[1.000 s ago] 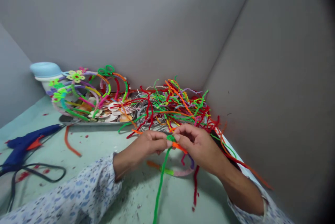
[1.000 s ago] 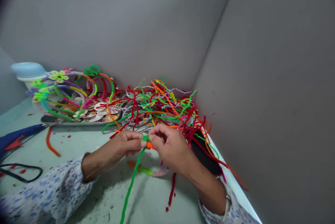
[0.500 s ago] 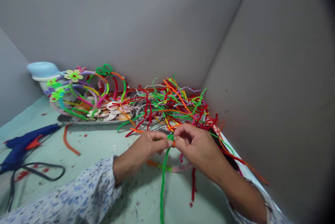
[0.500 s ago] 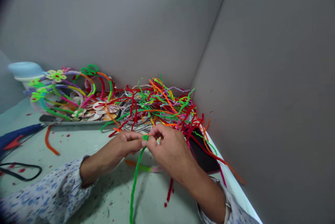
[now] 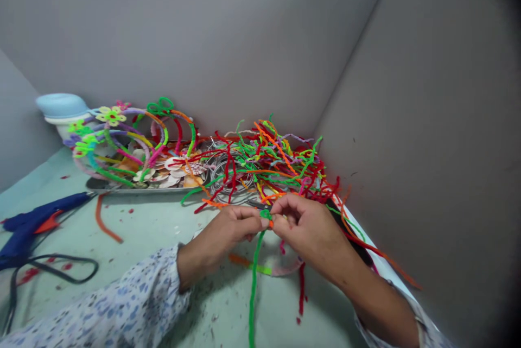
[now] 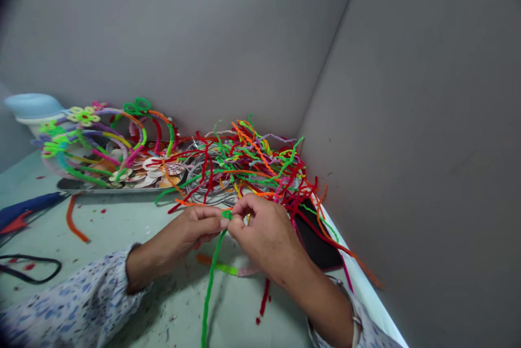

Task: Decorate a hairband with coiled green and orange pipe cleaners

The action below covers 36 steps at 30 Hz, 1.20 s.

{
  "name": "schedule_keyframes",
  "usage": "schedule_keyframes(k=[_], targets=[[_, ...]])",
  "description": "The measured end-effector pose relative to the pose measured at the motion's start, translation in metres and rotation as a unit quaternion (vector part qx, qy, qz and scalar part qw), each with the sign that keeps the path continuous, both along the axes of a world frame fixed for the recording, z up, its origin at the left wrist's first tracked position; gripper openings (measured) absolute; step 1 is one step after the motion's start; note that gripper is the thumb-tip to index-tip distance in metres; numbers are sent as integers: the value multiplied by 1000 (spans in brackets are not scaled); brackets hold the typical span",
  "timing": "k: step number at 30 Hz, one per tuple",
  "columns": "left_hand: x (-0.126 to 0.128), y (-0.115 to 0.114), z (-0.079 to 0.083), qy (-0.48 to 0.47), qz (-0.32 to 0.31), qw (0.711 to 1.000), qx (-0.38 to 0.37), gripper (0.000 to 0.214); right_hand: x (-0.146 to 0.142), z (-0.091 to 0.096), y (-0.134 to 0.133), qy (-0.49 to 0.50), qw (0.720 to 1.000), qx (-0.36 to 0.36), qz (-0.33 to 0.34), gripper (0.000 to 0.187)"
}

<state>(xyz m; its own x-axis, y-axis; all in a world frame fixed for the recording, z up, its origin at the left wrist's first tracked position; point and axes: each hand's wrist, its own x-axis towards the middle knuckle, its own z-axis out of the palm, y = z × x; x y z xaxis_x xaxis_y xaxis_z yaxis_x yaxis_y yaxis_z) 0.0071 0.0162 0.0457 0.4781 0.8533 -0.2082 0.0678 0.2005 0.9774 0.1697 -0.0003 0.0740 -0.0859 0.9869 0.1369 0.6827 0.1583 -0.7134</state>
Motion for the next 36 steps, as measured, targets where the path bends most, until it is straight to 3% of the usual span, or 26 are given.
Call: schedule_keyframes(k=[6, 14, 18, 26, 36], targets=[[2, 0, -1, -21, -4, 1000, 5, 23, -1, -3, -2, -20, 999, 32, 9, 7], [-1, 2, -6, -45, 2, 999, 1, 29, 13, 11, 8, 140, 979, -122, 80, 15], [-1, 2, -3, -28, 1, 999, 18, 26, 10, 11, 9, 84, 991, -88, 63, 25], [2, 1, -1, -11, 3, 999, 41, 26, 3, -2, 7, 0, 999, 0, 46, 16], [2, 3, -5, 18, 30, 998, 53, 28, 2, -2, 9, -62, 998, -16, 19, 22]])
